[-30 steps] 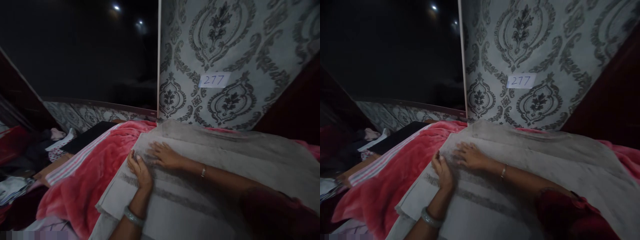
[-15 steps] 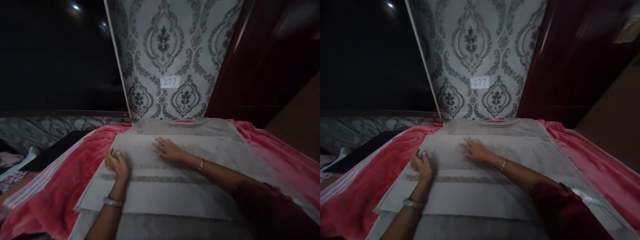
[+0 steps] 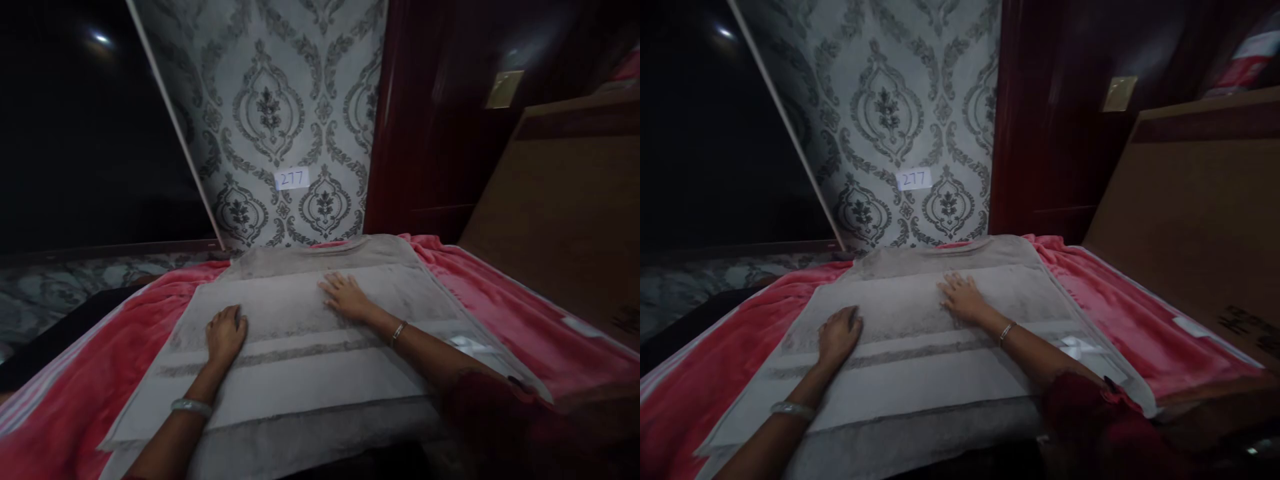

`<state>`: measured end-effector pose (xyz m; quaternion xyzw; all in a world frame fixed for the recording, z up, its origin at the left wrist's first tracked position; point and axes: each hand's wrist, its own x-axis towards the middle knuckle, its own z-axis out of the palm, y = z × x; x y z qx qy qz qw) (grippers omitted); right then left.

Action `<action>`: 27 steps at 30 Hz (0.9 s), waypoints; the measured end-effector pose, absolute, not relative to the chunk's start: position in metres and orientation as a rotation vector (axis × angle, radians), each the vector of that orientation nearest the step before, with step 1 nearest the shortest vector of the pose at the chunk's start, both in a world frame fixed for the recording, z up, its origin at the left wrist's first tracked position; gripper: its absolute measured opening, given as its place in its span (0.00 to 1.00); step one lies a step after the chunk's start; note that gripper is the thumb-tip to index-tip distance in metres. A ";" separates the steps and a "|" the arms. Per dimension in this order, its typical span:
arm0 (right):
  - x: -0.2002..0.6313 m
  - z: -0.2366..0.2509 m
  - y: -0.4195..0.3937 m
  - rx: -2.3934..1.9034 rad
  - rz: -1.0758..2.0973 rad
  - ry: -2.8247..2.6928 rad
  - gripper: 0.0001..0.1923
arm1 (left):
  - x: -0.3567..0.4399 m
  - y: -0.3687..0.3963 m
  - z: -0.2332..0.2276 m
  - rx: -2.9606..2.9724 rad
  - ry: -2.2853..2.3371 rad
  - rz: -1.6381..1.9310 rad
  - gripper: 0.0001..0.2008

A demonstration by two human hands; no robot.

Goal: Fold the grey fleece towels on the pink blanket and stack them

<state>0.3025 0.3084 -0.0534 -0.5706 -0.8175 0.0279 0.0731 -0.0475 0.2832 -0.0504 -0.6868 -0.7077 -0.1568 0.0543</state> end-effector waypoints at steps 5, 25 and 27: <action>0.336 -0.064 0.275 -1.613 0.186 -2.528 0.30 | 0.015 0.310 -0.033 -2.379 -1.902 -0.288 0.27; 0.528 -0.072 0.335 -2.246 0.097 -1.827 0.29 | 0.151 0.333 -0.071 -2.690 -1.507 -0.219 0.27; 0.533 -0.070 0.337 -2.257 0.074 -1.750 0.28 | 0.152 0.333 -0.072 -2.691 -1.513 -0.219 0.27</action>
